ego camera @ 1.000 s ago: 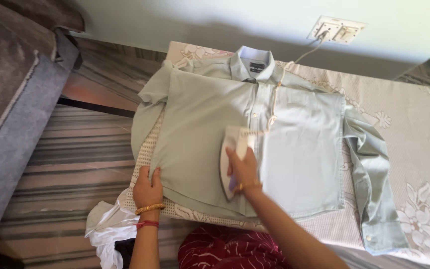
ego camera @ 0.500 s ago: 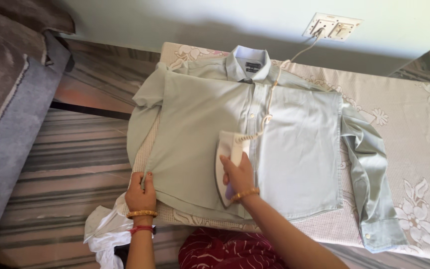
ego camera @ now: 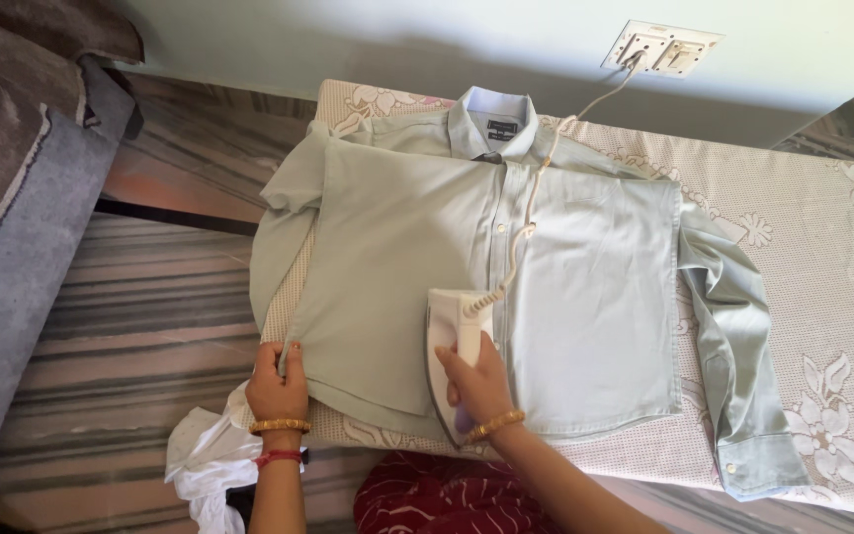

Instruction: The person irons a light-colored long-sleeved shirt laid out on a table. They smooth the fabric with their hands, then use an electric iron to press the front panels, collar, and sleeves. The shirt remains on the table throughout the clip.

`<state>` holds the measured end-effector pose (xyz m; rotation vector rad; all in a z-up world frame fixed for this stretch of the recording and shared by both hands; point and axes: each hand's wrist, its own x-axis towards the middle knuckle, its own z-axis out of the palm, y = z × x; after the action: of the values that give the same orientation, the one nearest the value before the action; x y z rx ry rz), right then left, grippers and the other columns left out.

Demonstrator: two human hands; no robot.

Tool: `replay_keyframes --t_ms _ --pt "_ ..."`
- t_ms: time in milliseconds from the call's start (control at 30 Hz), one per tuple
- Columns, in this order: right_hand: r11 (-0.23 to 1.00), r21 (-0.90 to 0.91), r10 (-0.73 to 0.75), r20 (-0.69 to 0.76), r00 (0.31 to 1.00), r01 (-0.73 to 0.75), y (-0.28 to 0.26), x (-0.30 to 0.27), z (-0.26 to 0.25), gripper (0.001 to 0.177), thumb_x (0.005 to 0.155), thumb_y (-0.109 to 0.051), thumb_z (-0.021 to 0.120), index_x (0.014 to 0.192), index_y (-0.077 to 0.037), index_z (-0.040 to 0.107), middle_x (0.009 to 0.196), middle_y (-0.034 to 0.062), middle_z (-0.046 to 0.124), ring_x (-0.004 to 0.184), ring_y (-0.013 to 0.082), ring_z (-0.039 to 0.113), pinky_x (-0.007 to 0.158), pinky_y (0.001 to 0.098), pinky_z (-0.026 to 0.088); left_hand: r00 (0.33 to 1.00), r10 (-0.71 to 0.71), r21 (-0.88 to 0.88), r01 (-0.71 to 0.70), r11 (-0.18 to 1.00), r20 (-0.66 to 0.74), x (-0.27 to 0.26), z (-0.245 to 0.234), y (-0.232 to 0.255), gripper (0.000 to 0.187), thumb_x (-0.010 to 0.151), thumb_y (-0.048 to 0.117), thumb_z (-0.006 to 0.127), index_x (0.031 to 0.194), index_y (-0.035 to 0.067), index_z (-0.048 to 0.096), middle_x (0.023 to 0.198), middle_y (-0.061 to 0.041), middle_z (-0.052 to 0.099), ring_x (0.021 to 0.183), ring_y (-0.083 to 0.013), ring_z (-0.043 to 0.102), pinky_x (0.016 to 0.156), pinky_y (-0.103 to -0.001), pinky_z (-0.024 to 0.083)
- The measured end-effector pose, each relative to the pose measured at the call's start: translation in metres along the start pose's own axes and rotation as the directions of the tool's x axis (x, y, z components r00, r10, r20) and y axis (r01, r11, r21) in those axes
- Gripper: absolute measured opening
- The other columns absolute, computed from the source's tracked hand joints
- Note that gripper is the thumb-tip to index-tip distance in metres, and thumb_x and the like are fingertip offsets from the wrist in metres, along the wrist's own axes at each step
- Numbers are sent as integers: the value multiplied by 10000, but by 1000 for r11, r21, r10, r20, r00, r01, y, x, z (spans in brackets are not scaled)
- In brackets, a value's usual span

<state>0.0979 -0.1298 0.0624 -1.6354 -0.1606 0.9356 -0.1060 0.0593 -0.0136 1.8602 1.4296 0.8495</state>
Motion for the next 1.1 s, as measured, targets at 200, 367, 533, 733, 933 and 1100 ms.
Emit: replay_keyframes --t_ms 200,367,533,733,933,1100 --pt "991 87 -105 -12 994 106 -28 64 5 282 884 -217 737 955 -57 517 612 14 541 408 105 503 355 288 420 1000 -11 47 11 999 11 2 1 -5 235 969 301 689 960 73 636 786 -125 693 601 -263 625 597 -391 492" --pt "992 73 -104 3 995 103 -46 86 0 259 891 -202 728 937 -51 523 609 23 545 399 118 486 361 289 413 1000 -21 12 21 1000 9 1 2 -8 241 972 311 691 970 76 636 790 -129 693 595 -262 630 603 -384 503" --pt "999 -44 7 49 999 -5 -4 7 -2 202 879 -225 697 1023 -138 586 613 17 565 413 100 515 361 274 445 999 5 -3 -5 1000 -36 2 3 -9 233 956 293 701 965 69 635 818 -100 704 599 -224 628 596 -368 501" --pt "999 -45 -24 22 999 25 -2 17 0 233 890 -242 709 980 -76 574 616 21 585 423 106 527 363 275 456 996 -73 2 73 997 -42 1 4 -8 245 941 295 725 940 68 634 727 -71 651 615 -195 599 600 -351 497" --pt "992 0 -128 -55 990 128 -57 103 4 277 889 -221 725 943 -45 519 612 34 561 414 130 519 370 305 430 995 -84 -4 84 996 -58 1 4 -2 237 927 292 723 933 73 632 727 -59 661 616 -191 616 617 -349 508" --pt "988 -102 -119 -40 992 114 -49 85 0 280 912 -248 712 922 -28 539 581 54 553 405 131 521 359 304 407 996 -51 1 52 999 -72 1 3 0 228 923 279 725 932 71 632 728 -65 656 621 -204 616 621 -361 503"
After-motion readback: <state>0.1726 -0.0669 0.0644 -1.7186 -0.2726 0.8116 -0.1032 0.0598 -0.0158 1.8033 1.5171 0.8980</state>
